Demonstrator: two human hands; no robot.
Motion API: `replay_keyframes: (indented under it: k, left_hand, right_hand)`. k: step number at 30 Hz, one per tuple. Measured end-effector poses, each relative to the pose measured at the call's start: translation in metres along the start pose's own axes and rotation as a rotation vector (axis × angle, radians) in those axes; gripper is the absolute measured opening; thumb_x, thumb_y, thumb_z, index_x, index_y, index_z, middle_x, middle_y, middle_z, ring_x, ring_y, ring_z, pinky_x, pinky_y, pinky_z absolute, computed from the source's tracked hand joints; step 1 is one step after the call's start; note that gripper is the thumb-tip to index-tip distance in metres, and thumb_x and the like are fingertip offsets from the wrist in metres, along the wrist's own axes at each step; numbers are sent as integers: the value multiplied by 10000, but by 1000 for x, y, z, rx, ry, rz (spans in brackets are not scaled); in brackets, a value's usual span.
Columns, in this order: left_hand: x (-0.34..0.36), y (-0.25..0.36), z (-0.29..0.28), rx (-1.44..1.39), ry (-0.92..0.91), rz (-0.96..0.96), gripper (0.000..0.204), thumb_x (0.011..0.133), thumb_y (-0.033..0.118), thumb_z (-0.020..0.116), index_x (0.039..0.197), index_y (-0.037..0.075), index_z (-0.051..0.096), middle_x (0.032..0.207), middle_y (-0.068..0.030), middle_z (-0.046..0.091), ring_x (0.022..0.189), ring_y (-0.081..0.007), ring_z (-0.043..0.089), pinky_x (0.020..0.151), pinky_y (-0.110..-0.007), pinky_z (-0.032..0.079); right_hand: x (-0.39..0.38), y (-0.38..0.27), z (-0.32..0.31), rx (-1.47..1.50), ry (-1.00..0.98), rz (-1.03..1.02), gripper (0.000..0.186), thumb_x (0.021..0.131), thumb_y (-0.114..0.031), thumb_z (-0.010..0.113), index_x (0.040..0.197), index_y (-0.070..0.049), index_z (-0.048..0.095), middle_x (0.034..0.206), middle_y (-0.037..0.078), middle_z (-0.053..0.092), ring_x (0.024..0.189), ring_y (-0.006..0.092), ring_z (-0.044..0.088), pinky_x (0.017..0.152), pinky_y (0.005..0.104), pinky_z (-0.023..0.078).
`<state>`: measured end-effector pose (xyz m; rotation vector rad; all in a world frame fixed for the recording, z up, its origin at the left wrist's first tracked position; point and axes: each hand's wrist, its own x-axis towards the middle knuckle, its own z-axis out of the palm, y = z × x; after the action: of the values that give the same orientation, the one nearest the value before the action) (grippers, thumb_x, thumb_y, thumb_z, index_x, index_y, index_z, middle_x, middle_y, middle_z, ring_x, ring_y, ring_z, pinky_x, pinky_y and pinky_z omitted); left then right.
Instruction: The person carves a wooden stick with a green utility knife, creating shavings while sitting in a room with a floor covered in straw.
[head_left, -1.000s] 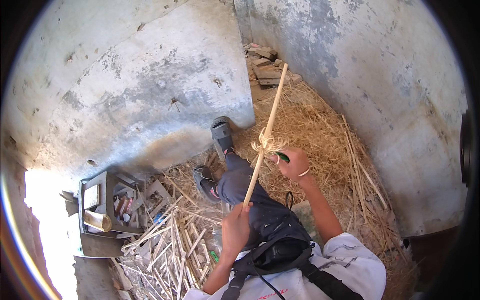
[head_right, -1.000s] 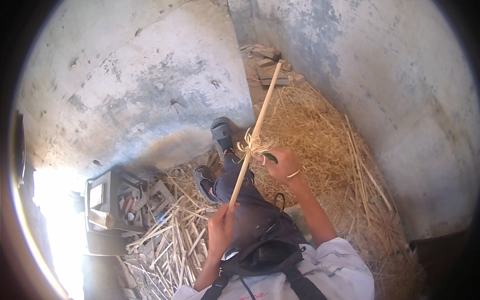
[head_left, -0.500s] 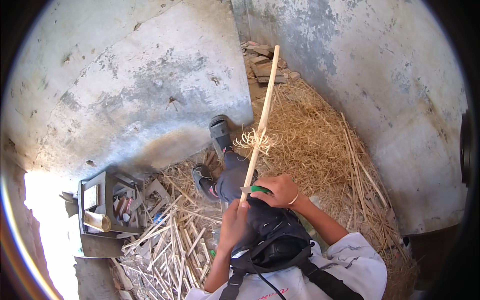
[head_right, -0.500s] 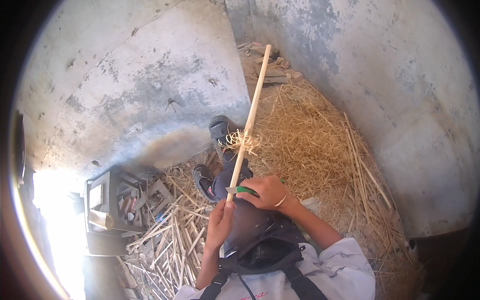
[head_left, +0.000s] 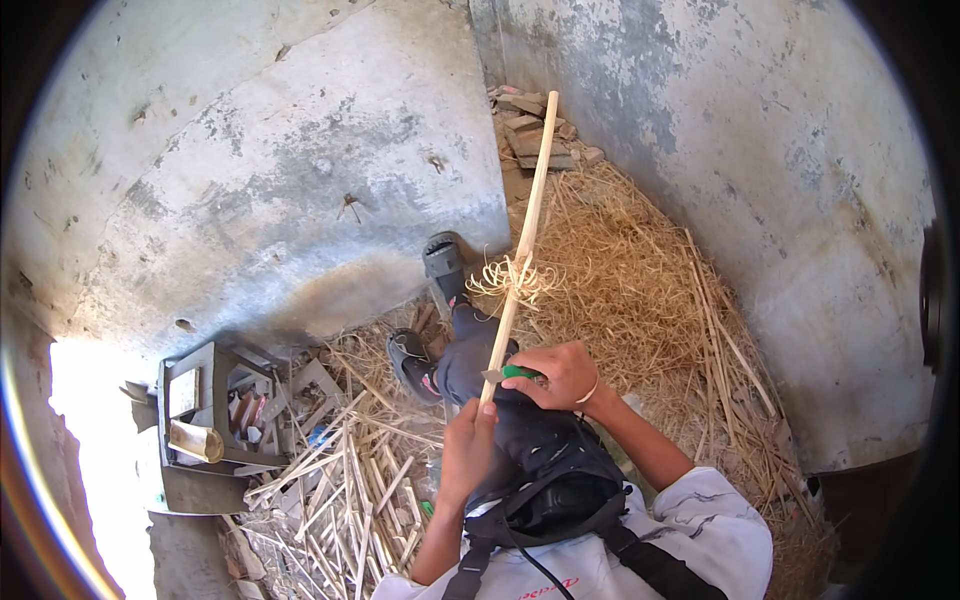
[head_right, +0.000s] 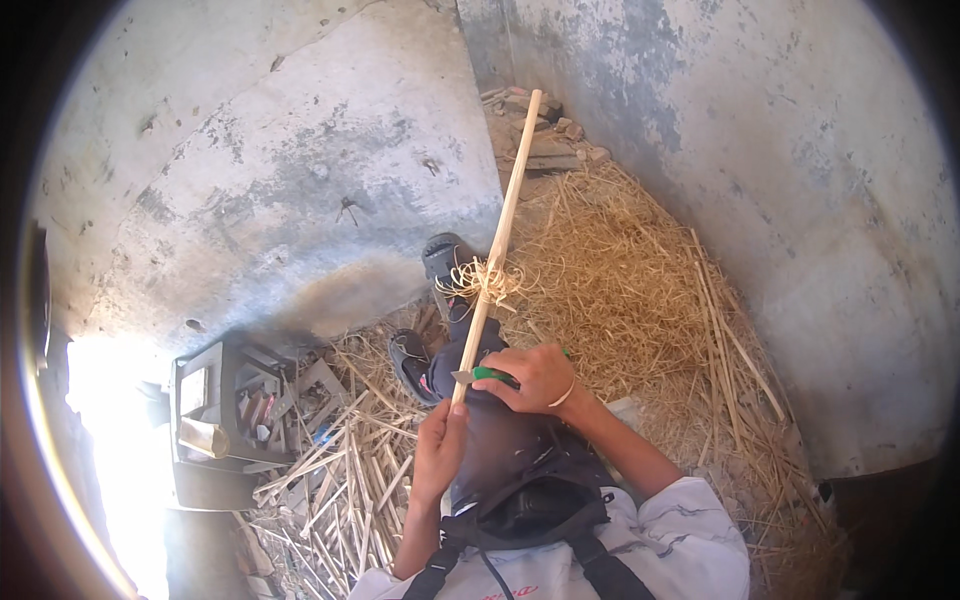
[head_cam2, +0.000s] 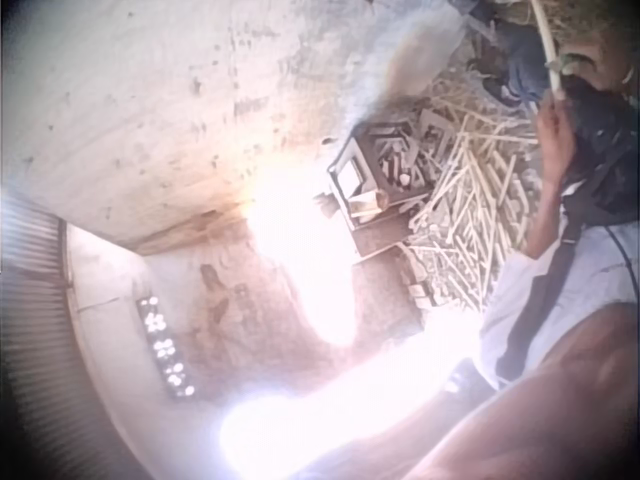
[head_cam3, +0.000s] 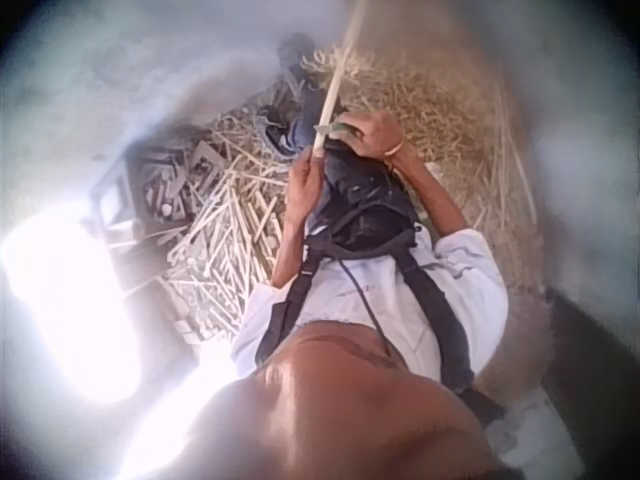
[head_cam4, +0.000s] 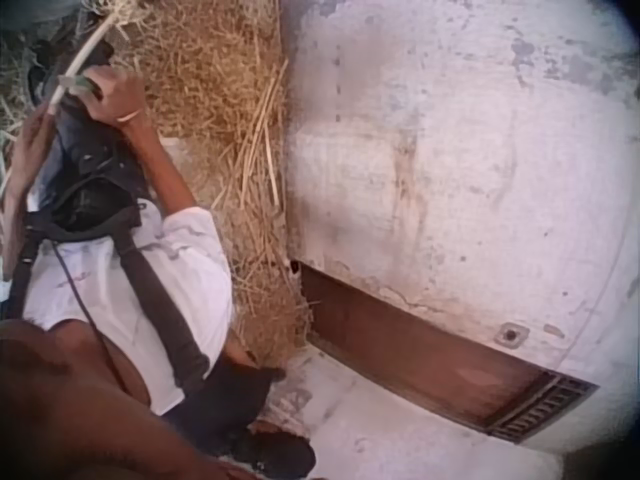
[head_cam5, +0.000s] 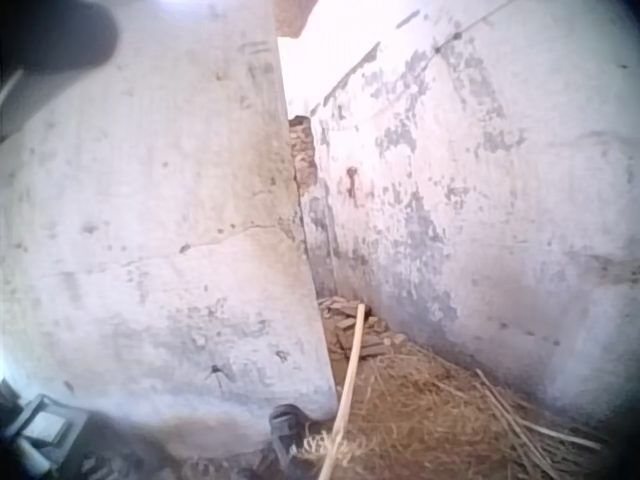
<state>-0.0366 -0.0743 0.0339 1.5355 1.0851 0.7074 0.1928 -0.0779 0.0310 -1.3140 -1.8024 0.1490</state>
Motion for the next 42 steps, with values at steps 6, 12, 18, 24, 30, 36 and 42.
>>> replay_keyframes:
  k: [6, 12, 18, 24, 30, 36, 42]
  left_hand:
    - [-1, 0, -1, 7, -7, -34, 376, 1136, 293, 528, 935, -8, 628, 714, -78, 562, 704, -144, 509, 653, -363, 451]
    - [-19, -27, 0, -94, -73, -75, 286, 1165, 284, 524, 954, 99, 580, 711, 115, 453, 601, 15, 381, 521, -204, 300]
    - [-17, -10, -14, -577, -221, -327, 373, 1157, 409, 519, 883, 158, 482, 647, 98, 323, 473, -25, 268, 413, -240, 196]
    - [-8, -18, -21, -816, -378, -417, 440, 1141, 449, 537, 819, 177, 413, 610, 85, 290, 445, -50, 246, 385, -238, 196]
    - [2, -49, -22, -1084, -691, -480, 479, 1134, 507, 516, 811, 169, 411, 585, 74, 309, 421, -59, 269, 370, -233, 220]
    - [6, -70, -18, -1212, -722, -347, 475, 1137, 527, 493, 850, 153, 433, 592, 65, 320, 430, -62, 290, 379, -234, 248]
    - [8, -101, -47, -634, 91, -204, 323, 1130, 399, 577, 928, 158, 501, 664, 93, 375, 492, -32, 318, 391, -227, 227]
  right_hand:
    - [5, 10, 1, -9, 49, 15, 311, 928, -426, 811, 978, -118, 799, 799, 67, 754, 619, 266, 714, 528, 376, 522]
    - [19, 57, -28, -81, 92, 166, 260, 955, -345, 783, 985, -89, 821, 741, 138, 710, 588, 295, 658, 551, 403, 488]
    - [-7, 59, -27, 295, -42, 408, 382, 1020, -424, 710, 1064, -56, 799, 831, 124, 754, 681, 216, 658, 649, 365, 501]
    - [-13, 28, -32, 370, -185, 497, 301, 1008, -297, 758, 1122, -18, 761, 959, 50, 781, 844, 118, 678, 788, 313, 537]
    - [-29, 56, -21, 377, -202, 519, 319, 1013, -265, 760, 1200, -9, 726, 1004, 38, 785, 875, 138, 709, 833, 317, 568]
    - [-147, 218, 33, 836, 5, 1058, 434, 1035, -388, 667, 1279, -30, 701, 1070, 93, 787, 951, 255, 742, 840, 418, 597]
    - [-270, 219, 84, -382, -501, 1117, 460, 907, -415, 705, 1259, -123, 755, 1187, 223, 766, 1142, 429, 718, 963, 548, 565]
